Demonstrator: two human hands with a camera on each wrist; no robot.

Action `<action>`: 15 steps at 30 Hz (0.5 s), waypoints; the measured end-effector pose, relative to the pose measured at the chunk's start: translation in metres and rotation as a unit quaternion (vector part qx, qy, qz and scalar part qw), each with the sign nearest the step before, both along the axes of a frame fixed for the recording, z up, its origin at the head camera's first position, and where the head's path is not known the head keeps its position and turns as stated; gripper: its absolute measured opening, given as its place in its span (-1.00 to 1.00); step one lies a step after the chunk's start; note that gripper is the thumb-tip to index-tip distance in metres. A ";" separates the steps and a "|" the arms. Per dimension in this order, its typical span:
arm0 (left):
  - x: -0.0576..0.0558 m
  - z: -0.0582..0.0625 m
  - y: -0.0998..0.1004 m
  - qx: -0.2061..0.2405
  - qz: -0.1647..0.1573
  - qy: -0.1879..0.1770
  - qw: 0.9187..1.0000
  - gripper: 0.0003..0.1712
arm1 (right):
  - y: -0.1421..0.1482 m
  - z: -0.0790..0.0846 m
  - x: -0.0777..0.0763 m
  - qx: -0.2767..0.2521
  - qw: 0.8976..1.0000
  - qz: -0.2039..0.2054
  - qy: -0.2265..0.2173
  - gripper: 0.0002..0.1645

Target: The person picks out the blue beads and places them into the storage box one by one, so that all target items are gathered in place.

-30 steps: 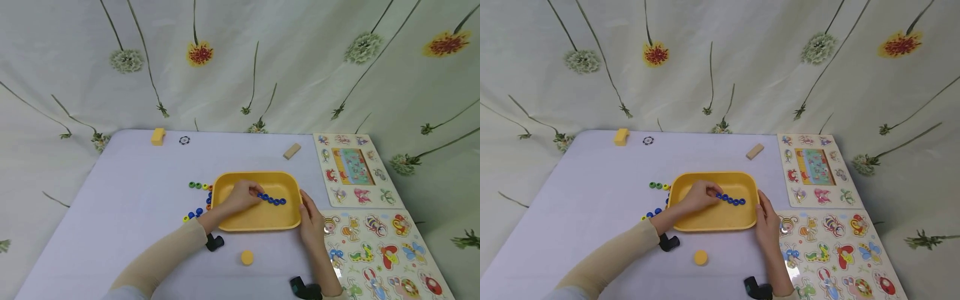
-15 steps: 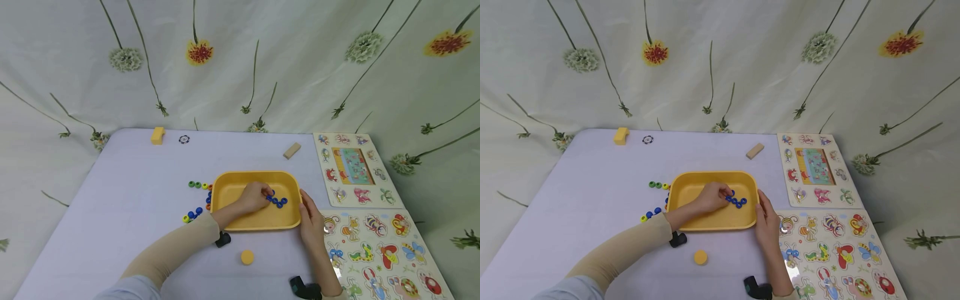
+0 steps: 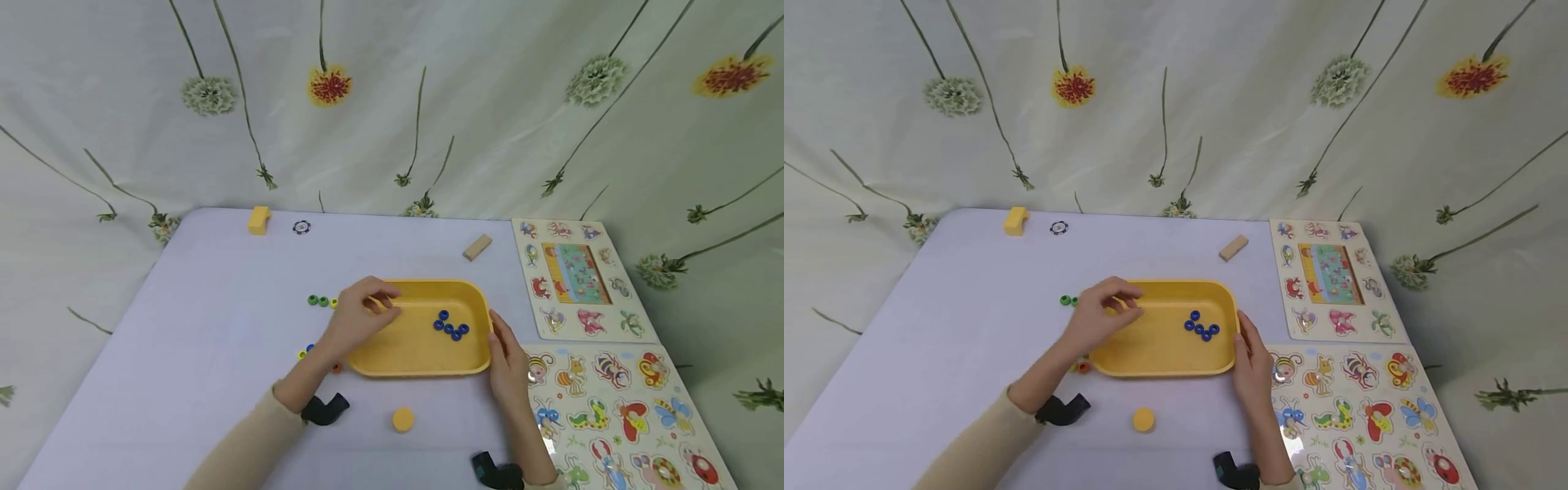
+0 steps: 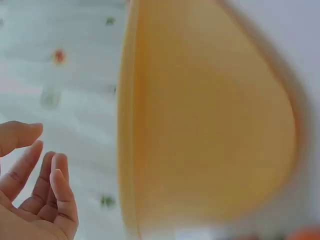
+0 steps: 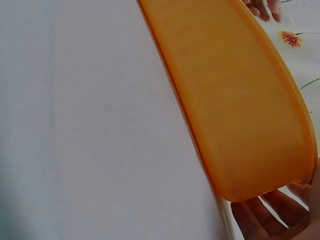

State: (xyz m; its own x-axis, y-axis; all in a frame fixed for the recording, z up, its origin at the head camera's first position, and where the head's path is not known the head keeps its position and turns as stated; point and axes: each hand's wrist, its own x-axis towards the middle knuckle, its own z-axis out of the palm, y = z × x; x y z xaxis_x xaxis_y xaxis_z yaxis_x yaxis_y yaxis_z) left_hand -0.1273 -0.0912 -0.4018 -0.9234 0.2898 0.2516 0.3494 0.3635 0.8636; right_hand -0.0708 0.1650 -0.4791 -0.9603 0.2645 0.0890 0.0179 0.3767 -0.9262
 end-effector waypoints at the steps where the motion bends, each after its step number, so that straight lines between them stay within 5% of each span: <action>1: -0.001 0.000 -0.013 0.008 0.018 0.012 1.000 -0.76 | 0.000 0.001 0.000 -0.002 1.000 0.000 0.002 -0.57; 4: -0.004 -0.009 -0.051 0.014 0.066 0.020 0.998 -0.73 | 0.001 0.001 -0.001 -0.004 1.000 -0.002 0.004 -0.57; 7: -0.008 -0.024 -0.079 -0.010 0.106 -0.015 0.994 -0.70 | 0.001 0.002 0.000 -0.011 1.000 -0.003 0.005 -0.57; 15: -0.006 -0.054 -0.103 -0.047 0.099 -0.092 0.990 -0.66 | -0.001 0.000 0.001 -0.022 1.000 0.003 0.008 -0.58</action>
